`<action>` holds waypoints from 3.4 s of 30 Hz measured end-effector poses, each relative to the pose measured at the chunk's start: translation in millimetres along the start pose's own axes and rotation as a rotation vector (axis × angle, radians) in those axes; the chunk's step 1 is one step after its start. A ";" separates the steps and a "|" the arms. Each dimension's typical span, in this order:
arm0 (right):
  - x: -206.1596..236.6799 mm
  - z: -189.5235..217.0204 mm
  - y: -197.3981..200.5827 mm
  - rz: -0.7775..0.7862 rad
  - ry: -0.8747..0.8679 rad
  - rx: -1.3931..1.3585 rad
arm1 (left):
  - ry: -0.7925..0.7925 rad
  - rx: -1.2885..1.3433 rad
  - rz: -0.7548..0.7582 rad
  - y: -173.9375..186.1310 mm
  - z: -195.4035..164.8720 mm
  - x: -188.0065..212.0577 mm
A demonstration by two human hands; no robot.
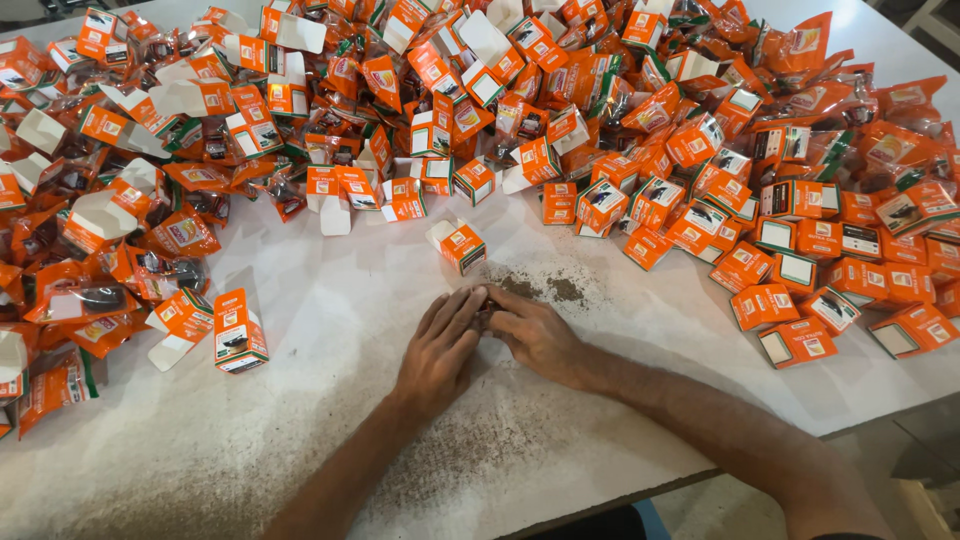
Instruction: The person folds and closes small orange cardboard boxes one at a time, pressing the flaps shut and tossing each finished box onto a large pile covering the table.
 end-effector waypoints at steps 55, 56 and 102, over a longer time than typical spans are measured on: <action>7.2 -62.7 -0.1 0.047 -0.467 -0.313 | 0.511 -0.612 -0.116 69.9 268.9 -17.5; 5.4 -62.2 1.1 0.045 -0.467 -0.334 | 0.586 -0.567 0.010 64.1 288.1 -15.9; -7.1 -30.5 9.0 0.008 -0.217 -0.113 | 0.352 -0.093 -0.037 5.1 25.8 -27.2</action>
Point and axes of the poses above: each hand's wrist, its own x-axis away from the middle knuckle, its own y-axis out of the back of the hand, z = x × y, the point moved 10 cm from there along -x, towards the middle knuckle, and after that the axes turned 8 degrees about -x, right-handed, at the moved point
